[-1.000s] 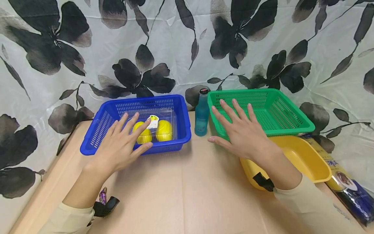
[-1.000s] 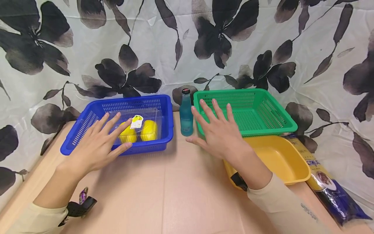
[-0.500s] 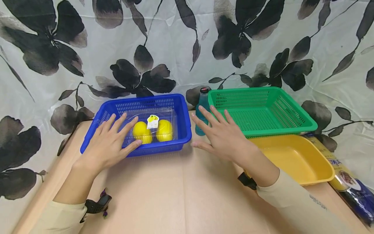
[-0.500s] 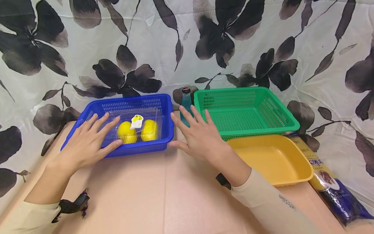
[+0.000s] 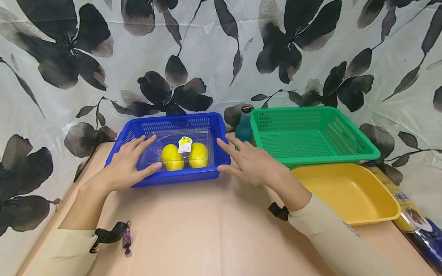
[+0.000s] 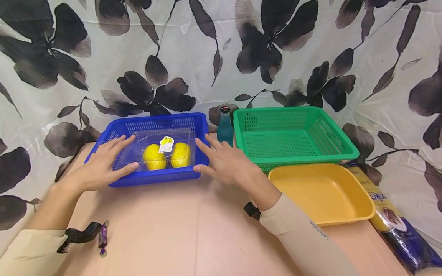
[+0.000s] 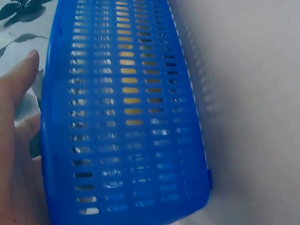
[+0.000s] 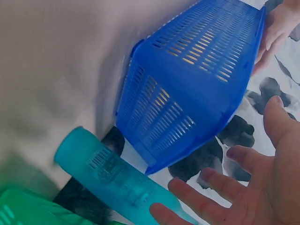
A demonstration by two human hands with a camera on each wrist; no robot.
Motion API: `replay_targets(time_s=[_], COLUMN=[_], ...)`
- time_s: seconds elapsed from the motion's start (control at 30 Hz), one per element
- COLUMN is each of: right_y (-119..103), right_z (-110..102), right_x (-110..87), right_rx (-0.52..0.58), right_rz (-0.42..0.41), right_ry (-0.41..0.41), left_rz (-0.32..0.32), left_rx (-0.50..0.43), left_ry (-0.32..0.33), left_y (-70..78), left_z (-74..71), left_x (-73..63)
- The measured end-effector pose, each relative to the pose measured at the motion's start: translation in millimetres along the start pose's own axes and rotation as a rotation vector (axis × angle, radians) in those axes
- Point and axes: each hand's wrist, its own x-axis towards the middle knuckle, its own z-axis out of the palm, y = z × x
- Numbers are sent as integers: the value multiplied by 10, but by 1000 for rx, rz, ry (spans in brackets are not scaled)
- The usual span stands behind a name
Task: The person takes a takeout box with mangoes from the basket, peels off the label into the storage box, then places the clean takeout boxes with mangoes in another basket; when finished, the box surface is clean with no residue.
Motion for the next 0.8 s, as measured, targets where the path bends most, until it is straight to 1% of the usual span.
replay_targets(time_s=[0.07, 0.17, 0.33, 0.4, 0.5, 0.6, 0.67, 0.73, 0.8], right_y=[5, 12, 25, 34, 51, 72, 78, 74, 64], right_z=[39, 77, 126, 148, 172, 180, 180, 179, 182], right_x=[19, 54, 123, 150, 185, 208, 214, 217, 221], right_rx=[20, 28, 66, 71, 65, 64, 92, 132, 170], right_rz=[8, 22, 51, 51, 48, 60, 69, 66, 57], right_ry=[-17, -30, -66, -78, -75, -74, -93, -123, -151], left_rz=[3, -5, -15, -33, -42, -19, -13, -32, -67], left_rx=[-35, -58, -129, -154, -182, -220, -242, -243, -245], left_ry=[-11, -26, -60, -83, -123, -168, -200, -238, -283], left_y=[-19, -53, -166, -205, -236, -254, -270, -299, -333], left_z=[5, 2, -17, -33, -54, -54, -45, -32, -23], left_x=[8, 35, 112, 152, 234, 325, 366, 386, 393])
